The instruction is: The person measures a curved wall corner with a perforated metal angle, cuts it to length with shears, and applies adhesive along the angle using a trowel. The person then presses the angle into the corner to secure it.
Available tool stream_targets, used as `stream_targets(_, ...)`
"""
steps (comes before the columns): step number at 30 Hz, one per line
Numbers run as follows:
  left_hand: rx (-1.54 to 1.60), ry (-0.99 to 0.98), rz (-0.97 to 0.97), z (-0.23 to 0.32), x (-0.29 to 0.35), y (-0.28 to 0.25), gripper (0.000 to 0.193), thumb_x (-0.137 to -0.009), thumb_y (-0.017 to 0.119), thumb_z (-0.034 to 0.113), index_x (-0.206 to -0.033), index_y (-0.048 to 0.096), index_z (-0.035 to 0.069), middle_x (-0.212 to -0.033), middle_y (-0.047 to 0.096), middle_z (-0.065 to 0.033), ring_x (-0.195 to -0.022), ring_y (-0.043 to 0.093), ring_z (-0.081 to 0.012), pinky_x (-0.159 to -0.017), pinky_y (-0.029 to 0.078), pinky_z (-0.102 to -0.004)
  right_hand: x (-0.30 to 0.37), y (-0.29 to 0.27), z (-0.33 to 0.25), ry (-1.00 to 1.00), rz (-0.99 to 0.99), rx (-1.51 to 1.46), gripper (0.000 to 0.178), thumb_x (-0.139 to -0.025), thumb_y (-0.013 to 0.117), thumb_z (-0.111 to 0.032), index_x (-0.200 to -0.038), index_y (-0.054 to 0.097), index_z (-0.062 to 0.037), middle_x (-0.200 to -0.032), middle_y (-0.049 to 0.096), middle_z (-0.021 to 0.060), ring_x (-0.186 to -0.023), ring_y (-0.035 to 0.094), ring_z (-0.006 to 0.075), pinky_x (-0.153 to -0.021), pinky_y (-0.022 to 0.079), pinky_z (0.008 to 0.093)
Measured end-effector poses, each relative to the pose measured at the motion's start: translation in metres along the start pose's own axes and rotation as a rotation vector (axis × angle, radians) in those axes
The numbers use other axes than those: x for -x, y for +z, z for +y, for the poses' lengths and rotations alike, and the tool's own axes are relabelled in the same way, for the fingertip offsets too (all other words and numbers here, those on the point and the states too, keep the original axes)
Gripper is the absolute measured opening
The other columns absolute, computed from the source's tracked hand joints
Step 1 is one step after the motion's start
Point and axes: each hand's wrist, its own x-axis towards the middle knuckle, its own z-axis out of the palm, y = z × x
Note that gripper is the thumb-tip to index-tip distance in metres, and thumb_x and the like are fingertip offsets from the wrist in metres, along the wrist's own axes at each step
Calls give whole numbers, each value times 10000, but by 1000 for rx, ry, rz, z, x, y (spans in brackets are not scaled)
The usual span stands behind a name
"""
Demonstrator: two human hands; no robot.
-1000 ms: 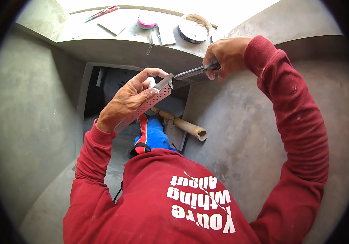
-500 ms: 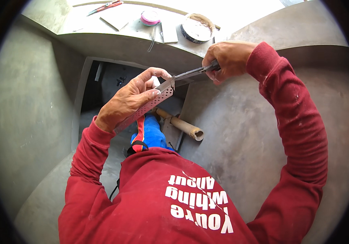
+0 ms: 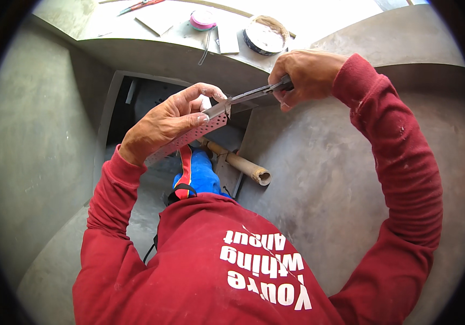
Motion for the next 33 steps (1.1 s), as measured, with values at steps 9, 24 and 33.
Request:
stream_targets(9,2,15,-44,10,0,-10,342,-1019,650,192,-1334,552,99,-1065,631,1,-1000,587,-46,-931,474,-210,-2,-14,-16,80,-48,122,270,-738,836,-213,-748,679,7,-698,660,148,-662,646,297,-655,514,407)
stream_targets(24,-52,26,-6,12,2,-12,345,-1015,654,201,-1332,557,105,-1036,631,7,-994,577,-42,-909,472,-216,-3,-5,-10,30,44,53,307,-758,817,-224,-709,632,15,-641,605,156,-630,602,310,-630,487,424)
stream_targets(33,-103,9,-25,17,-5,-12,356,-988,654,117,-1324,545,74,-1072,639,-18,-1040,594,-79,-977,471,-258,1,-8,-9,66,21,54,296,-761,808,-210,-708,631,21,-634,592,151,-607,582,289,-615,477,417)
